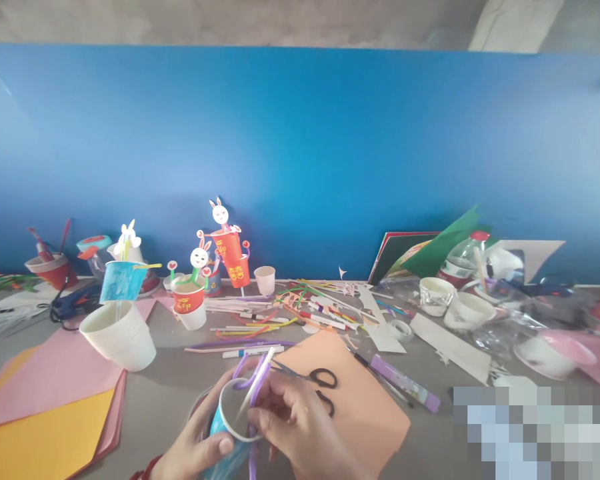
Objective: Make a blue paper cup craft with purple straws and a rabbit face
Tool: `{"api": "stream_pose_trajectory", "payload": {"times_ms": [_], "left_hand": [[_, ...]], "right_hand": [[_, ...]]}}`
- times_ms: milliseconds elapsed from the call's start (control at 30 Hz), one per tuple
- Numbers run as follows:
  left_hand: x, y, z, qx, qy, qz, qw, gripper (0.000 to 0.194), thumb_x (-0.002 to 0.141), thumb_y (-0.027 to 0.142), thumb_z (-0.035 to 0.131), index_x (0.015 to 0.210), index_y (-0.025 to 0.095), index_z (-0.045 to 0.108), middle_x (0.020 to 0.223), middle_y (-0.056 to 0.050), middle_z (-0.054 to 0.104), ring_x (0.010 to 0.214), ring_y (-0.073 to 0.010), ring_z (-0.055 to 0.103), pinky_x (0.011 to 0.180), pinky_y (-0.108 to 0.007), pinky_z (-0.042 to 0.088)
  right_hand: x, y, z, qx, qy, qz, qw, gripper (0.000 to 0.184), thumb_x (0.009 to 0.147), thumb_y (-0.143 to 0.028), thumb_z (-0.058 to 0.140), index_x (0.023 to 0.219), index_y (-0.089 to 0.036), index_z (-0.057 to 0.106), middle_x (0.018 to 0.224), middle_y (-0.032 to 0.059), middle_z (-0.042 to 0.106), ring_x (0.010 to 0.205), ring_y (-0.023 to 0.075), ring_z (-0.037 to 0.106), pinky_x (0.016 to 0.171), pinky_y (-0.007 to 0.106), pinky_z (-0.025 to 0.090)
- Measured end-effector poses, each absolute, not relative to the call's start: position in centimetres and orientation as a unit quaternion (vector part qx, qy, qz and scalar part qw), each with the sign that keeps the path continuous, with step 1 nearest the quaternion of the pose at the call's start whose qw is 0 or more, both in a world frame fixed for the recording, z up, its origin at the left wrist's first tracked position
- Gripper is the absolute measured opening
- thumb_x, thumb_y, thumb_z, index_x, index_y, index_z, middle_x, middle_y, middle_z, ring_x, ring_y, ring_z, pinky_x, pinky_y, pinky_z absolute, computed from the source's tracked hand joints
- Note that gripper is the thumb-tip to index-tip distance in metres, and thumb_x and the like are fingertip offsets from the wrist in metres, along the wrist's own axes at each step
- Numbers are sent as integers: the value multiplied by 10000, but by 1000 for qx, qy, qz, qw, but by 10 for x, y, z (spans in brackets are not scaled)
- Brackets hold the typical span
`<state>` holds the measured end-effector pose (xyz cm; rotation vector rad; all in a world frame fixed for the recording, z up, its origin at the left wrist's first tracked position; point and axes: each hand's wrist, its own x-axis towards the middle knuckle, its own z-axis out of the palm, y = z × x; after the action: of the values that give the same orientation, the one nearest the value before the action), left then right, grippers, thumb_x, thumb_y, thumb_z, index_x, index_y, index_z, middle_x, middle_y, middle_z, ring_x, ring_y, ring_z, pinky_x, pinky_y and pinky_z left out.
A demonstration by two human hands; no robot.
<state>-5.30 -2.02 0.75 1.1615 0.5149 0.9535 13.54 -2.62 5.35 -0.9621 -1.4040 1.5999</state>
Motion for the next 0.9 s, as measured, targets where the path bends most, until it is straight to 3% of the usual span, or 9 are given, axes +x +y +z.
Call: {"api": "stream_pose_trajectory", "payload": {"times_ms": [133, 333, 467, 667, 800, 900], "left_hand": [[-52, -20, 5, 524, 220, 437, 697, 782, 751, 526, 796, 1450, 329, 505, 1508, -107, 540, 1348, -397, 501, 1087, -492, 401], [-51, -19, 10, 527, 219, 442, 692, 834, 737, 546, 799, 1469, 294, 489, 1484, -139, 559, 1319, -402, 533, 1104, -518, 390], [-51, -18, 13, 517, 204, 437, 707, 759, 746, 530, 797, 1424, 298, 550, 1448, -122, 593, 1332, -402, 517, 1131, -536, 350], [-47, -21, 10, 472, 213, 432, 739, 759, 739, 523, 800, 1417, 294, 545, 1363, -116, 648, 1288, -404, 546, 1069, -526, 412], [-46, -22, 4, 441, 244, 487, 713, 725, 737, 513, 801, 1381, 265, 580, 1310, -106, 679, 1272, -384, 553, 1078, -483, 397], [-46, -22, 2, 409, 246, 529, 701, 722, 745, 502, 794, 1387, 265, 564, 1280, -99, 693, 1259, -371, 563, 1089, -473, 378]], "right_hand": [[135, -26, 56, -374, -547, 638, 392, 411, 820, -530, 714, 1004, -165, 669, 709, -20, 564, 534, 83, 497, 458, 166, 423], [136, -28, 57, -361, -547, 642, 398, 379, 850, -527, 695, 996, -177, 677, 734, -17, 566, 577, 95, 518, 491, 176, 462], [137, -27, 45, -348, -543, 646, 409, 376, 854, -533, 700, 958, -172, 673, 724, -16, 579, 543, 80, 483, 457, 157, 425], [139, -25, 40, -365, -552, 636, 398, 413, 800, -559, 735, 861, -165, 630, 661, -29, 552, 525, 89, 501, 443, 173, 426], [143, -29, 49, -389, -595, 572, 410, 214, 904, -409, 619, 910, -201, 569, 756, -17, 574, 572, 100, 520, 502, 198, 446], [142, -32, 50, -376, -640, 484, 463, 93, 865, -217, 606, 887, -239, 519, 924, 6, 585, 659, 114, 548, 603, 229, 483]]}}
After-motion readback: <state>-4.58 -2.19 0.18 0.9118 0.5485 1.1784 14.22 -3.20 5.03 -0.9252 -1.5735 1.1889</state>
